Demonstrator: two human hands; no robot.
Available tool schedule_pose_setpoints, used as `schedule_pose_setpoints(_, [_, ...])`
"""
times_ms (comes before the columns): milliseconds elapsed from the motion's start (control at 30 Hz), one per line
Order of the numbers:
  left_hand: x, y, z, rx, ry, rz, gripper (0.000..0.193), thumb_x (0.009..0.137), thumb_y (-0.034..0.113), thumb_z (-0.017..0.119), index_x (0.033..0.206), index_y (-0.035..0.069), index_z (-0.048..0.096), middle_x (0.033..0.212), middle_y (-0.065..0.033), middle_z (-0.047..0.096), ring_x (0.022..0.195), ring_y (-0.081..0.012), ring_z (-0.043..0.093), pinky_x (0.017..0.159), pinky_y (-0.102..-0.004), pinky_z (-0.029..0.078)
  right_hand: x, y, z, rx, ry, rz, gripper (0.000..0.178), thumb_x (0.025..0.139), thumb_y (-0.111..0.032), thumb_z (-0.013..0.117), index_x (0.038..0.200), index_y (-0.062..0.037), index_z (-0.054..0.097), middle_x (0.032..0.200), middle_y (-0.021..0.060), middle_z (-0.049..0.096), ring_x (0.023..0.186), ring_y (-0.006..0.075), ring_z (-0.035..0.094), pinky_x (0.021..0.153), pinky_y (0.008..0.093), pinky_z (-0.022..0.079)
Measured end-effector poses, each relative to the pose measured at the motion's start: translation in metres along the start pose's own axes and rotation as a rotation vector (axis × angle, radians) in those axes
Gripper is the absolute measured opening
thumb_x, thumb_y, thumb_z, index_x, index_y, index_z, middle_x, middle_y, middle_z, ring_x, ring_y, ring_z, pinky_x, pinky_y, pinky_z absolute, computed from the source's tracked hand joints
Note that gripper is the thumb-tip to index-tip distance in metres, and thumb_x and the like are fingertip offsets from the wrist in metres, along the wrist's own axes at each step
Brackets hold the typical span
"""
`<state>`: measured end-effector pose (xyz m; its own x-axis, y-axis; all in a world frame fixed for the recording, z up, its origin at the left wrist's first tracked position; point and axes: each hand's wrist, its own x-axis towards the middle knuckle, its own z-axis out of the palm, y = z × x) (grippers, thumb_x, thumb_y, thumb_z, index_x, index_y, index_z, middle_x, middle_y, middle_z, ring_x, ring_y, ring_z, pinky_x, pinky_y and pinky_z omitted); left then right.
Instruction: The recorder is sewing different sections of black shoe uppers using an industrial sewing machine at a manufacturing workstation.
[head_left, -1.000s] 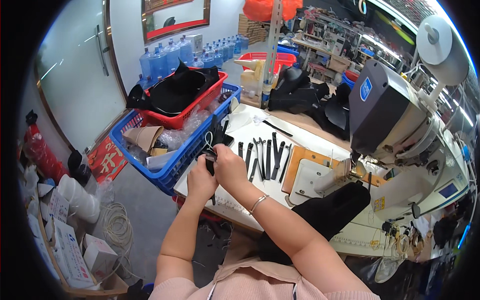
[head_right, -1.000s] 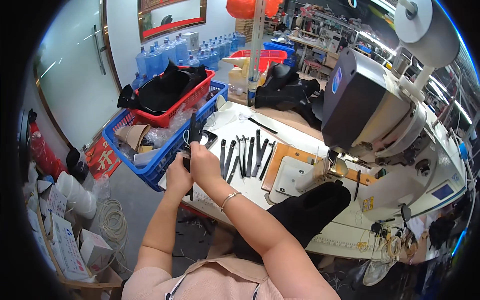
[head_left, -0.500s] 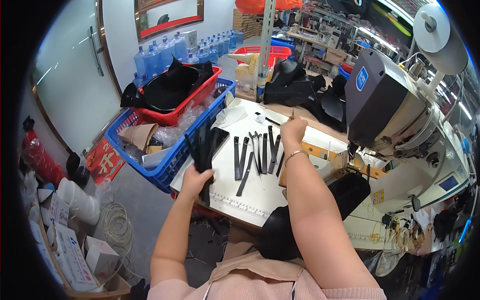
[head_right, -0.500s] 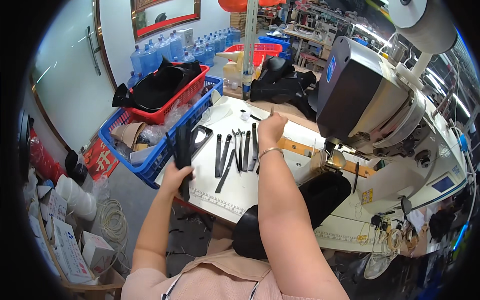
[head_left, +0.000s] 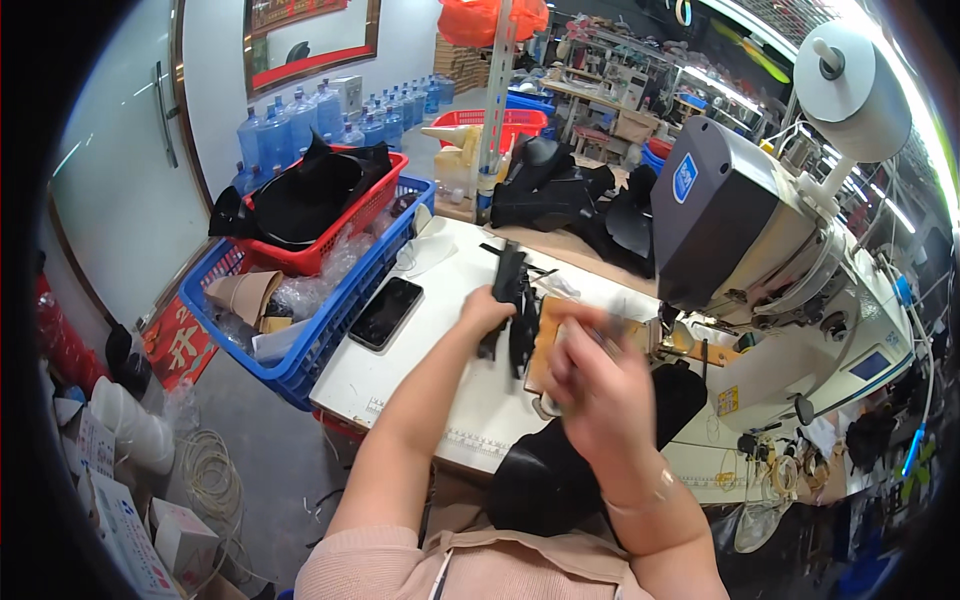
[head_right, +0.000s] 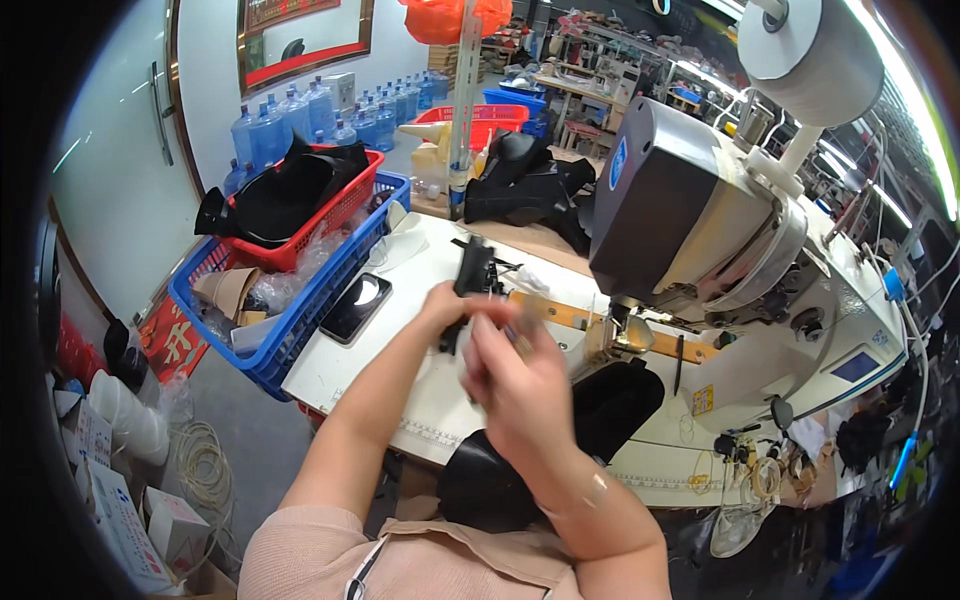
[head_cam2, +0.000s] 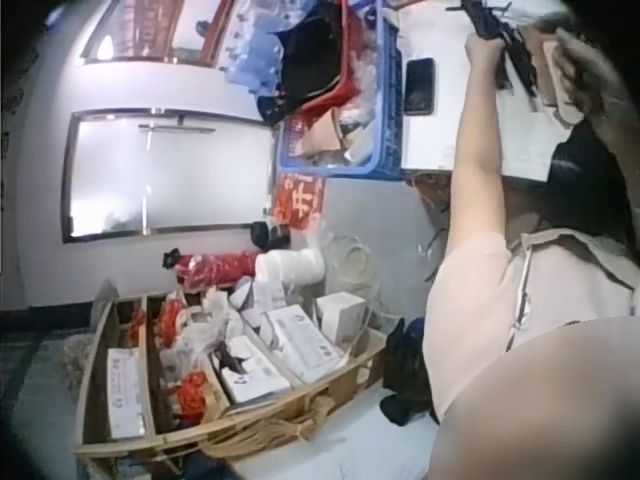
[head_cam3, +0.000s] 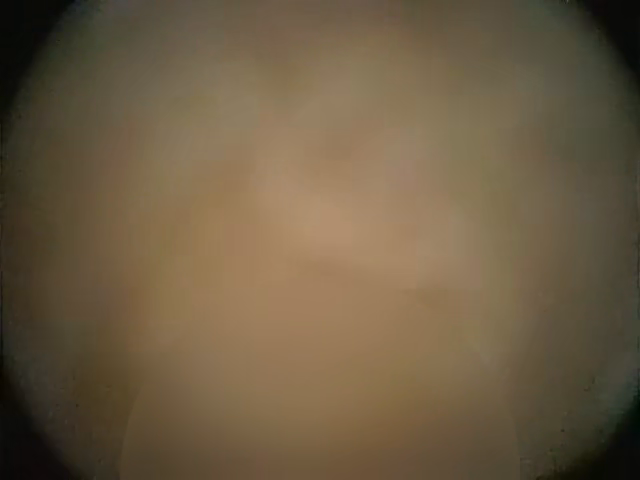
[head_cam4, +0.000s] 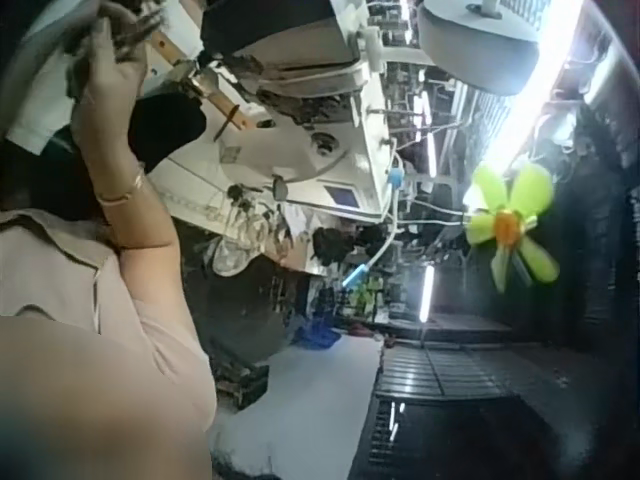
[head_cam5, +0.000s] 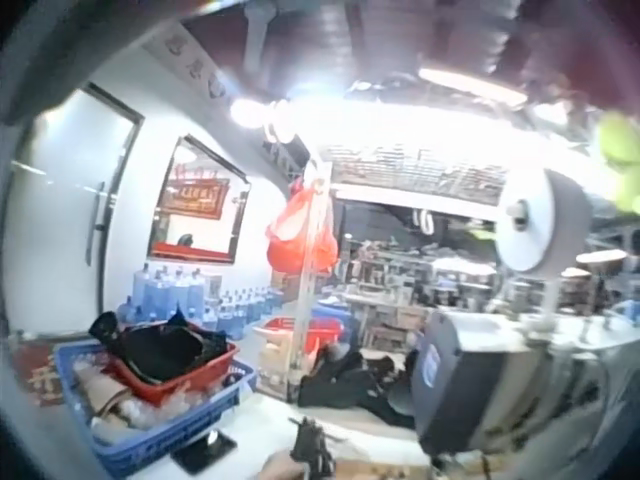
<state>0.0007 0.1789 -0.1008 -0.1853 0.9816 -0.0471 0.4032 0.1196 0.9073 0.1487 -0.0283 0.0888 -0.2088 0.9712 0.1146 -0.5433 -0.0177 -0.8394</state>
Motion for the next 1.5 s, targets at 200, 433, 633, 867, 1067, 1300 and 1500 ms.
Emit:
schedule_pose_setpoints(200, [-0.076,0.005,-0.128,0.544,-0.007,-0.04,0.044,0.066,0.025,0.069,0.099,-0.002,0.062,0.095,-0.0222,0.066,0.091,-0.0362,0.064,0.082,-0.0394,0.05,-0.075,-0.028,-0.104,-0.399,0.123,-0.569,0.01,0.089,0.0,0.057,0.099,-0.0002,0.057,0.077,0.0104,0.06,0.051,0.0072,0.044,0.046,0.0179,0.034])
schedule_pose_setpoints(433, [-0.108,-0.007,-0.15,0.731,-0.001,0.163,0.076,0.06,0.038,0.082,0.117,-0.002,0.054,0.111,-0.0193,0.059,0.107,-0.0317,0.056,0.091,-0.0381,0.046,-0.071,-0.007,-0.176,-0.965,0.309,-0.692,0.022,0.084,-0.002,0.062,0.105,-0.0014,0.059,0.106,0.006,0.057,0.068,0.0066,0.047,0.06,0.0195,0.039])
schedule_pose_setpoints(633, [-0.102,-0.002,-0.137,0.635,0.075,0.402,0.023,0.071,0.024,0.074,0.088,0.009,0.072,0.092,-0.011,0.064,0.094,-0.0292,0.059,0.082,-0.039,0.049,-0.07,-0.008,-0.198,-1.077,0.155,-0.731,0.034,0.079,-0.007,0.068,0.112,-0.0034,0.059,0.12,0.0103,0.054,0.066,0.0083,0.047,0.054,0.0195,0.038])
schedule_pose_setpoints(867, [-0.124,-0.025,-0.083,0.964,0.172,0.627,0.029,0.068,0.032,0.075,0.088,0.011,0.07,0.091,-0.0057,0.061,0.091,-0.0252,0.057,0.079,-0.0372,0.043,-0.067,-0.02,-0.201,-1.283,0.126,-0.645,0.066,0.071,-0.009,0.076,0.131,-0.0052,0.048,0.123,0.0101,0.054,0.072,0.0118,0.051,0.05,0.0204,0.037])
schedule_pose_setpoints(1067, [-0.123,-0.045,-0.067,1.153,0.155,0.643,0.008,0.078,0.012,0.058,0.082,0.007,0.064,0.088,-0.0091,0.06,0.09,-0.0255,0.057,0.079,-0.0373,0.042,-0.046,-0.054,-0.203,-1.497,-0.06,-0.657,0.03,0.059,-0.007,0.081,0.078,-0.0082,0.058,0.095,0.0027,0.064,0.076,0.0192,0.054,0.061,0.0293,0.044])
schedule_pose_setpoints(1300, [-0.142,-0.033,-0.066,0.709,0.07,0.539,0.013,0.081,0.011,0.062,0.092,0.003,0.064,0.092,-0.0131,0.057,0.091,-0.0331,0.055,0.08,-0.0403,0.047,-0.039,-0.061,-0.168,-1.552,-0.269,-0.779,0.017,0.067,-0.006,0.074,0.074,-0.0098,0.059,0.068,0.0008,0.062,0.084,0.0268,0.059,0.074,0.036,0.05])
schedule_pose_setpoints(1500, [-0.137,-0.037,-0.057,1.198,0.077,0.665,0.008,0.078,0.006,0.055,0.083,0.005,0.061,0.087,-0.012,0.06,0.088,-0.0274,0.059,0.076,-0.0349,0.049,-0.046,-0.058,-0.161,-1.55,-0.144,-0.533,0.035,0.07,-0.006,0.075,0.101,-0.0035,0.06,0.092,0.0092,0.064,0.086,0.0297,0.06,0.07,0.0365,0.051])
